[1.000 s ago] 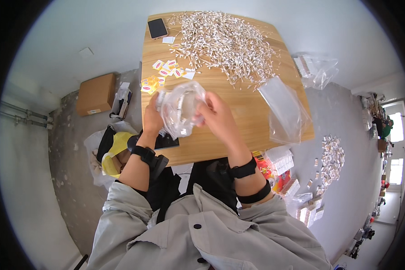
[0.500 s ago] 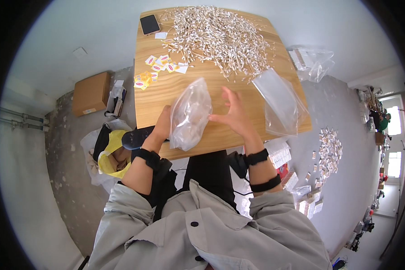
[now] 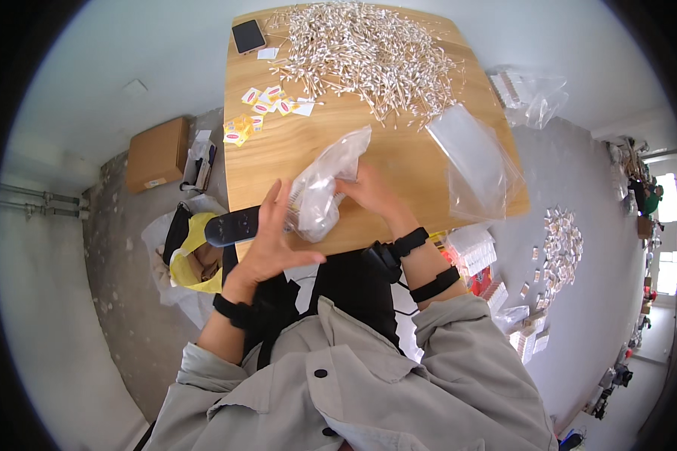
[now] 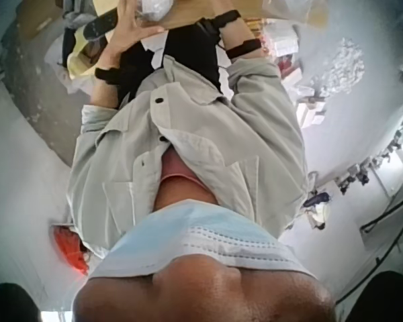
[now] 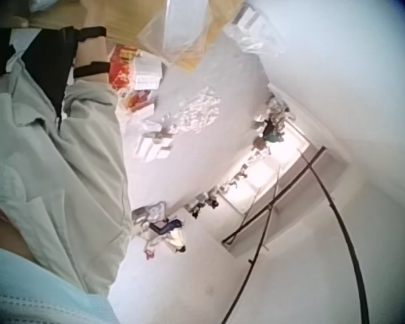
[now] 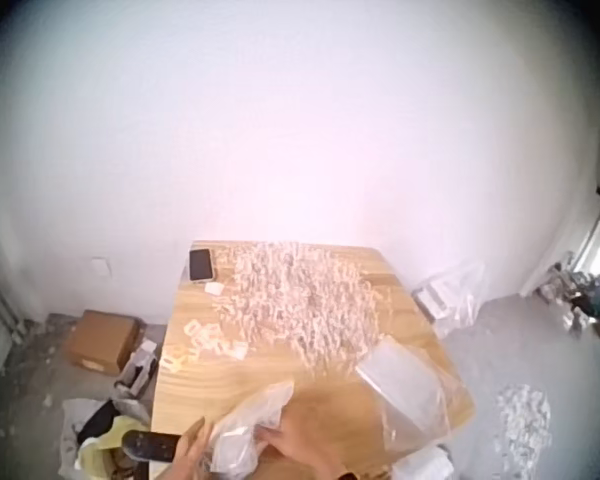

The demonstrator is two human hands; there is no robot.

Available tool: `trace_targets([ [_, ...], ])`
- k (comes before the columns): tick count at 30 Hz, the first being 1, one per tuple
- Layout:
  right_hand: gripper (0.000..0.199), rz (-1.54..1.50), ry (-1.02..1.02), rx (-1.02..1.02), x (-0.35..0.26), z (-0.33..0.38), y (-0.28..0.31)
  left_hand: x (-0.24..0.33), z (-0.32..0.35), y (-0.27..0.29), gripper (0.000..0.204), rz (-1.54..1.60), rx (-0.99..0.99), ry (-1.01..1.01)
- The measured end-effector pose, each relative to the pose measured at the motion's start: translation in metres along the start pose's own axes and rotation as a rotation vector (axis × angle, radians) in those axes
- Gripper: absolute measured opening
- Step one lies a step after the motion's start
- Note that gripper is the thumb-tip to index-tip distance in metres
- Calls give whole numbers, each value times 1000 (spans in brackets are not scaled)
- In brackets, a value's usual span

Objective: The recorder is packing cotton swabs into small plastic bags and then placing them into a larger bag.

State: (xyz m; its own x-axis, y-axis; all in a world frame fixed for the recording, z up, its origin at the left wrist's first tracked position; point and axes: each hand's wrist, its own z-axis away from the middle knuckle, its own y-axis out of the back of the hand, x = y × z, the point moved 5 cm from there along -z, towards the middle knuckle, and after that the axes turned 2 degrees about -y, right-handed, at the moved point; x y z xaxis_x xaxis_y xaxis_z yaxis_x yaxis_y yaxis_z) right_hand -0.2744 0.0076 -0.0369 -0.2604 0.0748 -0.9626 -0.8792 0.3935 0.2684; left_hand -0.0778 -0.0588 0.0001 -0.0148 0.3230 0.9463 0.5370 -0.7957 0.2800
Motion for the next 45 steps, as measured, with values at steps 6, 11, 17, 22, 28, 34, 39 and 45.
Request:
trace_targets([
  [6, 25, -65, -111, -63, -7, 0, -7, -17, -8, -12, 57, -371, 285, -25],
  [11, 38, 188, 164, 49, -6, 12, -4, -30, -16, -1, 23, -151, 289, 184],
  [17, 40, 74, -30, -186, -2, 5, -18, -56, -17, 13, 20, -174, 239, 174],
  [22, 31, 152, -4, 2, -5, 3, -23, -56, -31, 17, 22, -360, 231, 177],
  [28, 31, 277, 32, 122, 3, -2, -20, -29, -25, 4, 21, 282, 488, 18],
  [34, 41, 107, 49, 125, -4, 0, -17, -24, -34, 7, 19, -258, 232, -51],
  [39, 46, 388, 270, 92, -33, 9, -24, -29, -54, 10, 19, -504, 177, -14],
  [45, 27, 23, -245, 130, 18, 4, -25, -60, -74, 10, 41, -38, 27, 394],
])
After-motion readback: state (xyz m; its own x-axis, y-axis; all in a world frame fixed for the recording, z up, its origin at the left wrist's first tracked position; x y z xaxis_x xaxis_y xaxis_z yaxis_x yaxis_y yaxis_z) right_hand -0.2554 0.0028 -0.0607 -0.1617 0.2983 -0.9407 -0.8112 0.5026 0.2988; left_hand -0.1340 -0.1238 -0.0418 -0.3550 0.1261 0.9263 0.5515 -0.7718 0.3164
